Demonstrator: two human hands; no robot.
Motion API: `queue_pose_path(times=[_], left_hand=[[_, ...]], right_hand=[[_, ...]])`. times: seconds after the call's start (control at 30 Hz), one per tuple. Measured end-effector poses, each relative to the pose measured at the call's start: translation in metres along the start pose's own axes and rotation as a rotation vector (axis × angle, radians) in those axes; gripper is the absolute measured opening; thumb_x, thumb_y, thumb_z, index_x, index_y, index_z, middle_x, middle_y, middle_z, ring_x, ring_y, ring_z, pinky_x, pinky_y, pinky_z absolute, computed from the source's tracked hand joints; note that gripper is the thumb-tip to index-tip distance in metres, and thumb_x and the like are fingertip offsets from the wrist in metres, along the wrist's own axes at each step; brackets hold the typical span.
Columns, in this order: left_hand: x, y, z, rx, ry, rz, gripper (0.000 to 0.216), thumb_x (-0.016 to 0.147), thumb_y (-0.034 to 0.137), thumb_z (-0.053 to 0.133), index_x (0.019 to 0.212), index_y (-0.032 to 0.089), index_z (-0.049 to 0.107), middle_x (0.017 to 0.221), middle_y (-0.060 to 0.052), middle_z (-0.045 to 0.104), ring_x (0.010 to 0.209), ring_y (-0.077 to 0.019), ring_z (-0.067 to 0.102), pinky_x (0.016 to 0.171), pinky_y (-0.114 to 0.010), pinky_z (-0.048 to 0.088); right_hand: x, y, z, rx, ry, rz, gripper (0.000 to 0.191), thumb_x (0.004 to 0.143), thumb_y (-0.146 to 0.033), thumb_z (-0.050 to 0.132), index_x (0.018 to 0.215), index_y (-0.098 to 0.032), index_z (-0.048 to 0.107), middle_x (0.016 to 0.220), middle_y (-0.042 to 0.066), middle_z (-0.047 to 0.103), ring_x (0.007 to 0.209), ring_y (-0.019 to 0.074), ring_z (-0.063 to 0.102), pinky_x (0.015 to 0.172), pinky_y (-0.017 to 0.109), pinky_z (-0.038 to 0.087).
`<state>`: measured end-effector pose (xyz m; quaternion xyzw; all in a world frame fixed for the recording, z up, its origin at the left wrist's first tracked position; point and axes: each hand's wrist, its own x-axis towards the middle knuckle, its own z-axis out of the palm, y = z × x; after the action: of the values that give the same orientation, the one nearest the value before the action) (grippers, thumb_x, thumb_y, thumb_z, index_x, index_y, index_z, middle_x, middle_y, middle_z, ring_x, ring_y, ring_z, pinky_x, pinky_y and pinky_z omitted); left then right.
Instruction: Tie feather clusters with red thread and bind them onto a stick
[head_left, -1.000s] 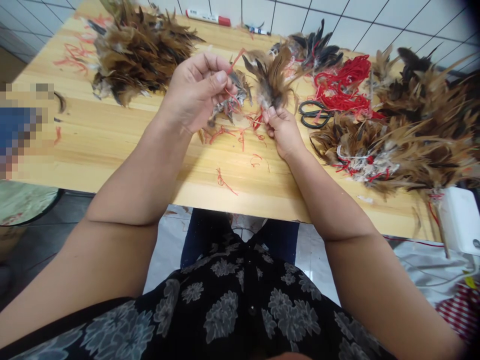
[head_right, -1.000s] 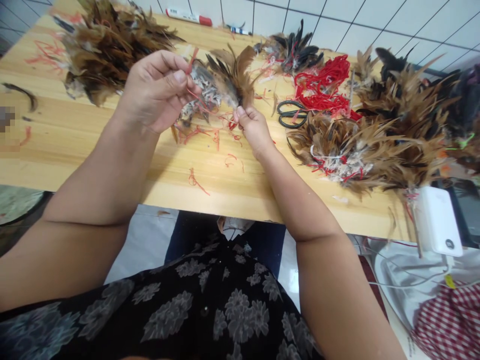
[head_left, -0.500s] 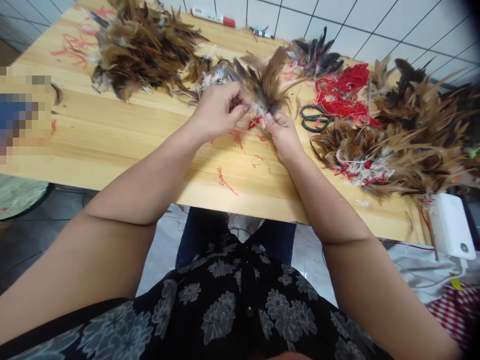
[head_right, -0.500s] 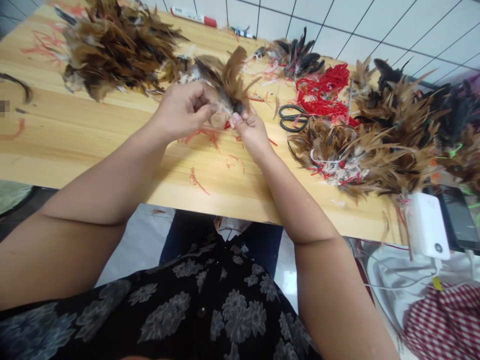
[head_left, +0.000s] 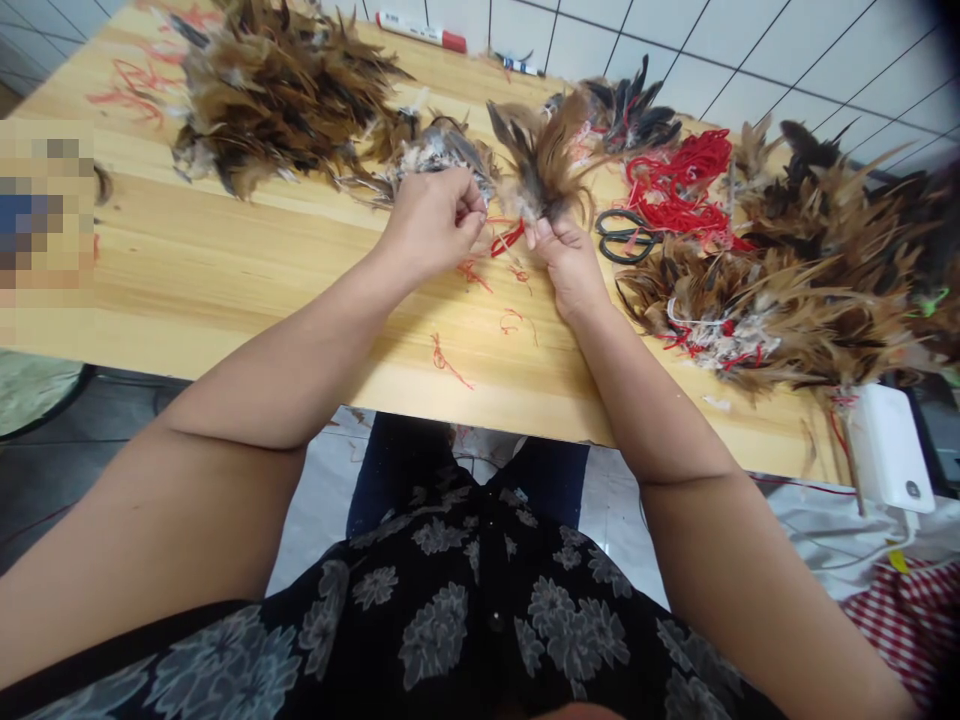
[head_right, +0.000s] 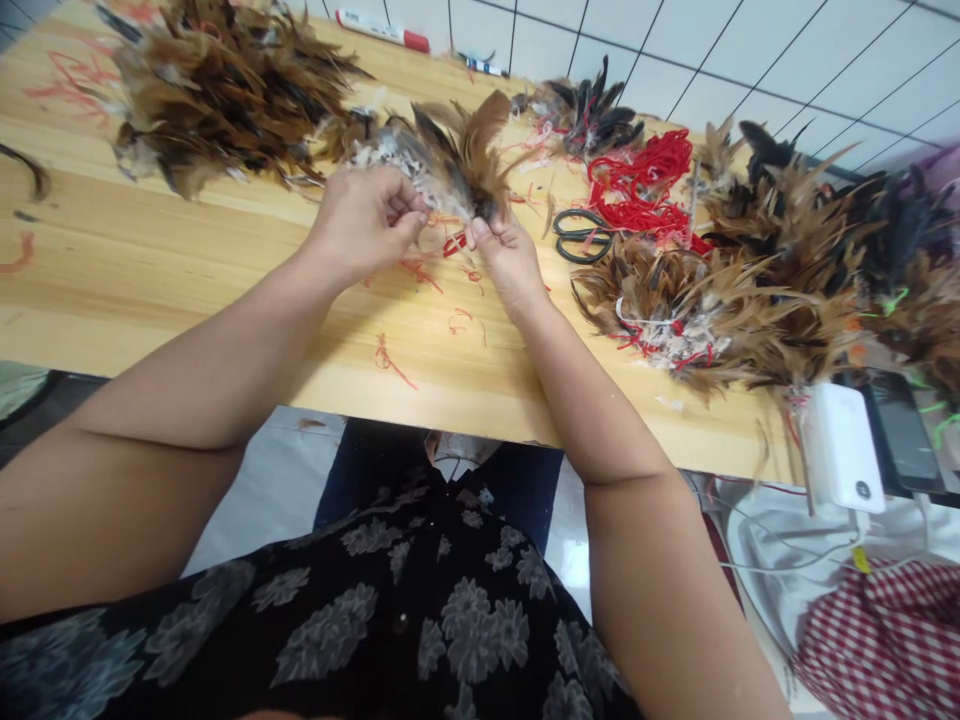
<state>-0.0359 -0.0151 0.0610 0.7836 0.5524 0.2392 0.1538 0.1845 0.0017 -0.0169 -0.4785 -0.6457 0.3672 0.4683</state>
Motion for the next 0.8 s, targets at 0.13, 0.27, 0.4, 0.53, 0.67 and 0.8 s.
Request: queue_pose_path(times=[0.13, 0.27, 0.4, 0.53, 0.67, 0.8], left_hand=[[0.000, 0.012, 0.007, 0.131, -0.046, 0.003, 0.023, 0.103, 0.026, 0.059, 0.110, 0.021, 0.080, 0.121, -0.014, 0.087, 0.115, -0.0369, 0.082, 0.106, -0.051, 0.061], [0.002, 0.011, 0.017, 0.124, -0.066, 0.003, 0.018, 0.102, 0.028, 0.064, 0.101, 0.023, 0.081, 0.111, -0.012, 0.086, 0.114, -0.0366, 0.081, 0.105, -0.051, 0.061], [0.003, 0.004, 0.015, 0.050, -0.080, 0.031, 0.025, 0.102, 0.038, 0.062, 0.109, 0.026, 0.083, 0.110, -0.010, 0.086, 0.114, -0.0385, 0.080, 0.104, -0.056, 0.060], [0.000, 0.003, 0.003, -0.071, -0.067, 0.000, 0.029, 0.104, 0.043, 0.058, 0.114, 0.025, 0.079, 0.116, -0.007, 0.087, 0.100, -0.0282, 0.075, 0.094, -0.049, 0.060], [0.001, -0.001, -0.003, -0.149, -0.025, -0.039, 0.031, 0.102, 0.055, 0.062, 0.104, 0.026, 0.074, 0.109, -0.003, 0.086, 0.092, -0.0231, 0.067, 0.088, -0.044, 0.059], [0.002, -0.005, -0.005, -0.168, 0.000, -0.010, 0.032, 0.097, 0.060, 0.067, 0.098, 0.029, 0.074, 0.104, -0.002, 0.085, 0.093, -0.0246, 0.068, 0.090, -0.045, 0.059]], right_hand=[[-0.004, -0.004, 0.006, -0.034, -0.084, -0.028, 0.045, 0.111, -0.055, 0.074, 0.081, -0.025, 0.059, 0.096, 0.003, 0.066, 0.110, 0.0228, 0.071, 0.111, 0.046, 0.067], [-0.008, -0.005, 0.014, 0.000, -0.123, 0.006, 0.041, 0.113, -0.047, 0.069, 0.080, -0.024, 0.060, 0.086, 0.001, 0.066, 0.092, 0.0190, 0.070, 0.100, 0.040, 0.067], [-0.005, -0.003, 0.015, 0.063, -0.089, 0.095, 0.044, 0.117, -0.055, 0.063, 0.086, -0.024, 0.060, 0.080, -0.002, 0.064, 0.074, 0.0144, 0.069, 0.080, 0.034, 0.067], [0.009, -0.002, -0.005, 0.097, 0.021, 0.145, 0.048, 0.118, -0.063, 0.059, 0.090, -0.024, 0.057, 0.092, -0.001, 0.070, 0.071, 0.0108, 0.070, 0.068, 0.026, 0.060], [0.025, 0.003, -0.038, 0.125, 0.163, 0.185, 0.052, 0.115, -0.069, 0.062, 0.088, -0.024, 0.055, 0.095, 0.000, 0.069, 0.068, 0.0083, 0.067, 0.062, 0.023, 0.054], [0.031, 0.015, -0.050, 0.153, 0.259, 0.193, 0.058, 0.113, -0.075, 0.061, 0.085, -0.025, 0.054, 0.092, 0.001, 0.067, 0.068, 0.0091, 0.065, 0.060, 0.023, 0.055]])
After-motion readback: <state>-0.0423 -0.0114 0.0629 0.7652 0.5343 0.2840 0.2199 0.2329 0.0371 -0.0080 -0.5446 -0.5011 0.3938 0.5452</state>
